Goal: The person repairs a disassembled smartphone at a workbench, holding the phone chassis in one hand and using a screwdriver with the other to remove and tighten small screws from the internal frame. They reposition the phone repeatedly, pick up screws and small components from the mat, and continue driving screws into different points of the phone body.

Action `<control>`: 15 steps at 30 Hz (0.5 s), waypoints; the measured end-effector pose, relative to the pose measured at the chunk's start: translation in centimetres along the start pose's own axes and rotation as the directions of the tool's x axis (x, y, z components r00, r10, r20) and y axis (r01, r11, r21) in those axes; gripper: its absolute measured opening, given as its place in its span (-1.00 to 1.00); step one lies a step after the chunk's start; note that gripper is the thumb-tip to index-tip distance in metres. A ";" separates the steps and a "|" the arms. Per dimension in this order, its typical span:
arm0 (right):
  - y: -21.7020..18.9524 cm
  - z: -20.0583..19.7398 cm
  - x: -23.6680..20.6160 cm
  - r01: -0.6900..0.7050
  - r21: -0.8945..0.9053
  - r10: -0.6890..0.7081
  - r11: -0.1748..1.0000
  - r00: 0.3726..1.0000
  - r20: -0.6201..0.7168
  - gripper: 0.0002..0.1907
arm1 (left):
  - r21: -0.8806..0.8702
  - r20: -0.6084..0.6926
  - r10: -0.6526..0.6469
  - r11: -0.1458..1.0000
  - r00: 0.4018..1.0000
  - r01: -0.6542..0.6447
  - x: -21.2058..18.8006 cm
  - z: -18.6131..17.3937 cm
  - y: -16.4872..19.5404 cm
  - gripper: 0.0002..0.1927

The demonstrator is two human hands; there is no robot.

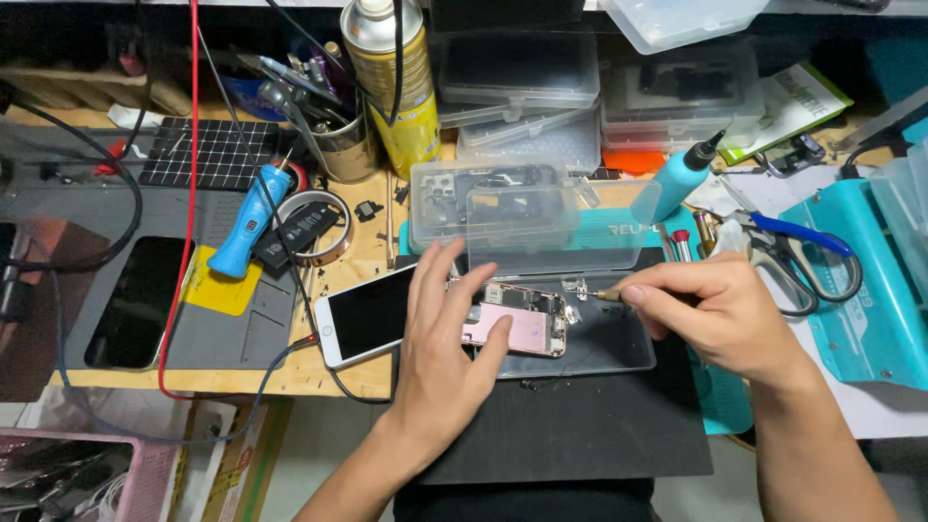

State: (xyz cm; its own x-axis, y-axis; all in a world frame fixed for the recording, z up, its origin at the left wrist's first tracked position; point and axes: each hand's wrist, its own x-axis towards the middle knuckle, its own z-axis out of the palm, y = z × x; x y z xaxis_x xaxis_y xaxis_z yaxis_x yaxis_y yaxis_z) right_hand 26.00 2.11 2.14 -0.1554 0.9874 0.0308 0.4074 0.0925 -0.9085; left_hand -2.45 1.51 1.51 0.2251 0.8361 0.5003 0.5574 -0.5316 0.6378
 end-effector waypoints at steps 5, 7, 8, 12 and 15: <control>0.1 -0.2 -0.4 0.034 0.044 -0.034 0.998 0.999 0.002 -0.84 | -0.313 0.117 -0.015 0.948 0.993 0.052 1.6 0.3 1.5 -0.67; -0.1 -0.5 -0.5 0.029 0.018 -0.029 0.999 1.000 -0.003 -0.84 | -0.378 0.163 -0.021 0.922 0.986 0.082 2.3 0.8 1.8 -0.71; -0.2 -0.5 -0.5 0.018 -0.006 -0.018 1.000 1.000 -0.002 -0.84 | -0.388 0.173 -0.005 0.919 0.985 0.073 2.5 1.0 1.8 -0.73; -0.8 -0.4 -1.1 0.031 0.025 -0.031 0.999 0.999 -0.012 -0.85 | -0.421 0.249 -0.051 0.894 0.967 0.155 2.9 1.5 2.1 -0.77; -1.1 -0.5 -1.4 -0.049 -0.027 0.047 0.998 0.998 -0.045 -0.85 | -0.434 0.270 -0.060 0.883 0.961 0.177 3.0 1.8 2.2 -0.78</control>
State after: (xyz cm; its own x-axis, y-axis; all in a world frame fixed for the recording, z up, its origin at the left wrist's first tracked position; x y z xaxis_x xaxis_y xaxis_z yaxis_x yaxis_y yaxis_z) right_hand 26.19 0.65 3.27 -0.0949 0.9955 0.0066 0.4385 0.0478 -0.8974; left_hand 0.88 3.05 3.37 0.3982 0.8721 0.2842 0.1856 -0.3801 0.9062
